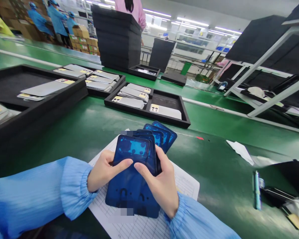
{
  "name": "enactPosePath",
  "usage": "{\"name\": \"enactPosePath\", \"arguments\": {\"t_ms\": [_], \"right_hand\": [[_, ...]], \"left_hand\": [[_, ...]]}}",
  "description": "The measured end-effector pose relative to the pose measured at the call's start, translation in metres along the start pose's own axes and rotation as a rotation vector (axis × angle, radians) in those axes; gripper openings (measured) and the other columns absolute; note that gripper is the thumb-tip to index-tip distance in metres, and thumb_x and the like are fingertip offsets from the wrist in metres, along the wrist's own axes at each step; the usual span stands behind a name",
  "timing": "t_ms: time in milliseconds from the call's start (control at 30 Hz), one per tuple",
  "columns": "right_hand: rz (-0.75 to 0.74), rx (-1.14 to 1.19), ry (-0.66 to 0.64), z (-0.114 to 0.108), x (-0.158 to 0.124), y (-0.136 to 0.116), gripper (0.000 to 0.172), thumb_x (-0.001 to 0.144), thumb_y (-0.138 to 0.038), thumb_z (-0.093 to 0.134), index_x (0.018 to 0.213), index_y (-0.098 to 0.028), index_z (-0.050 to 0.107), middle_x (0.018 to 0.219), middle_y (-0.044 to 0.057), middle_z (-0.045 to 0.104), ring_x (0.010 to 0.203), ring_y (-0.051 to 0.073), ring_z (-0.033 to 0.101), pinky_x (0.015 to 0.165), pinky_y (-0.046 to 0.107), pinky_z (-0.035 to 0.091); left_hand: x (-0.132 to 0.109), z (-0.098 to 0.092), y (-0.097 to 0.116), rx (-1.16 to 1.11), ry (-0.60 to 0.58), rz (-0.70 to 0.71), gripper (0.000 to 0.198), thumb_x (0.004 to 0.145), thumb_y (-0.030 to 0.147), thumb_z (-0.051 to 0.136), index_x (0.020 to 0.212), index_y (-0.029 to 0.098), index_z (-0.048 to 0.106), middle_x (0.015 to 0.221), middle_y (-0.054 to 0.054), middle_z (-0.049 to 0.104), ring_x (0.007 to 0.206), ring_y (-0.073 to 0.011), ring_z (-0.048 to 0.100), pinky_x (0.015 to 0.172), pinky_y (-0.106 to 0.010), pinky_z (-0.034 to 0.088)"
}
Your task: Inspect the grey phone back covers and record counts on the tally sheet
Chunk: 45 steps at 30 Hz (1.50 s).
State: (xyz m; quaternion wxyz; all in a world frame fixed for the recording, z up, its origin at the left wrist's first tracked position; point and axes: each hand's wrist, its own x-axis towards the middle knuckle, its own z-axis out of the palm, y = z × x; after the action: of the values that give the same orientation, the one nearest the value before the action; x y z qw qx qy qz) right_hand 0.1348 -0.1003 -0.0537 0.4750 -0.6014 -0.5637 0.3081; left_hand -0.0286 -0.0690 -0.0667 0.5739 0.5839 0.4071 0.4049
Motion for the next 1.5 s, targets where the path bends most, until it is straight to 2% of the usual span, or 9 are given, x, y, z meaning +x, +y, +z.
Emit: {"name": "enactPosePath", "arguments": {"t_ms": [300, 433, 500, 633, 733, 867, 1133, 1300, 1500], "right_hand": [[-0.016, -0.023, 0.024, 0.001, -0.002, 0.002, 0.048, 0.069, -0.042, 0.068, 0.111, -0.023, 0.053, 0.103, 0.005, 0.063, 0.091, 0.025, 0.060, 0.084, 0.042, 0.050], [-0.140, -0.099, 0.130, -0.004, 0.002, 0.001, 0.041, 0.073, -0.038, 0.065, 0.110, -0.023, 0.055, 0.100, 0.004, 0.064, 0.090, 0.024, 0.061, 0.082, 0.041, 0.050], [-0.271, -0.197, 0.214, -0.006, 0.006, -0.004, 0.042, 0.075, -0.037, 0.064, 0.113, -0.022, 0.055, 0.103, 0.006, 0.063, 0.093, 0.025, 0.060, 0.085, 0.042, 0.049], [-0.497, -0.402, 0.178, -0.004, 0.008, -0.026, 0.054, 0.082, -0.030, 0.055, 0.133, -0.026, 0.039, 0.123, 0.008, 0.052, 0.107, 0.028, 0.054, 0.090, 0.043, 0.046], [-0.619, -0.377, 0.012, 0.007, 0.001, -0.041, 0.067, 0.085, -0.017, 0.045, 0.142, -0.030, 0.012, 0.134, 0.006, 0.042, 0.112, 0.027, 0.051, 0.087, 0.042, 0.049], [-0.754, -0.328, -0.034, 0.022, -0.007, -0.044, 0.088, 0.076, -0.009, 0.050, 0.142, -0.028, -0.007, 0.136, 0.010, 0.039, 0.113, 0.028, 0.051, 0.079, 0.041, 0.053], [-0.840, -0.390, -0.217, 0.011, 0.000, -0.037, 0.091, 0.079, -0.036, 0.060, 0.142, -0.022, -0.003, 0.139, 0.017, 0.033, 0.124, 0.032, 0.037, 0.092, 0.048, 0.043], [-0.720, -0.394, -0.309, 0.009, 0.012, -0.053, 0.080, 0.083, -0.037, 0.054, 0.142, -0.026, 0.001, 0.138, 0.011, 0.036, 0.119, 0.028, 0.045, 0.089, 0.042, 0.047], [-0.738, -0.406, -0.266, 0.003, 0.016, -0.057, 0.078, 0.082, -0.043, 0.054, 0.142, -0.027, 0.007, 0.139, 0.012, 0.035, 0.106, 0.029, 0.056, 0.080, 0.041, 0.050]], "left_hand": [[0.001, -0.001, 0.000, 0.014, -0.047, -0.019, 0.031, 0.074, 0.040, 0.060, 0.063, 0.011, 0.060, 0.058, -0.002, 0.056, 0.053, -0.0128, 0.051, 0.048, -0.023, 0.042], [0.005, -0.004, 0.003, 0.071, 0.097, 0.156, 0.020, 0.076, 0.032, 0.062, 0.085, 0.016, 0.055, 0.074, -0.002, 0.059, 0.068, -0.0147, 0.055, 0.063, -0.026, 0.046], [0.007, -0.004, 0.010, 0.081, 0.147, 0.232, 0.037, 0.074, 0.029, 0.065, 0.104, 0.019, 0.046, 0.092, -0.004, 0.059, 0.085, -0.0172, 0.056, 0.076, -0.030, 0.045], [0.007, 0.005, 0.032, -0.044, -0.006, 0.334, 0.083, 0.071, 0.030, 0.070, 0.133, 0.027, 0.015, 0.131, -0.009, 0.040, 0.116, -0.0222, 0.044, 0.096, -0.035, 0.036], [0.004, 0.010, 0.046, -0.170, -0.051, 0.352, 0.097, 0.069, 0.032, 0.072, 0.135, 0.030, 0.002, 0.125, -0.007, 0.045, 0.111, -0.0220, 0.049, 0.095, -0.034, 0.038], [0.003, 0.008, 0.047, -0.281, -0.036, 0.397, 0.103, 0.060, 0.032, 0.078, 0.133, 0.030, 0.006, 0.120, -0.007, 0.046, 0.100, -0.0213, 0.056, 0.086, -0.032, 0.045], [0.007, 0.000, 0.039, -0.286, -0.042, 0.474, 0.096, 0.058, 0.027, 0.079, 0.127, 0.027, 0.013, 0.101, -0.002, 0.050, 0.088, -0.0172, 0.056, 0.080, -0.030, 0.045], [0.015, 0.004, 0.040, -0.257, 0.012, 0.458, 0.093, 0.061, 0.016, 0.073, 0.128, 0.030, 0.009, 0.097, 0.000, 0.050, 0.080, -0.0134, 0.055, 0.075, -0.028, 0.046], [0.026, 0.003, 0.054, -0.149, -0.124, 0.469, 0.096, 0.058, 0.014, 0.074, 0.128, 0.031, 0.011, 0.084, 0.004, 0.048, 0.067, -0.0106, 0.053, 0.066, -0.026, 0.046]]}}
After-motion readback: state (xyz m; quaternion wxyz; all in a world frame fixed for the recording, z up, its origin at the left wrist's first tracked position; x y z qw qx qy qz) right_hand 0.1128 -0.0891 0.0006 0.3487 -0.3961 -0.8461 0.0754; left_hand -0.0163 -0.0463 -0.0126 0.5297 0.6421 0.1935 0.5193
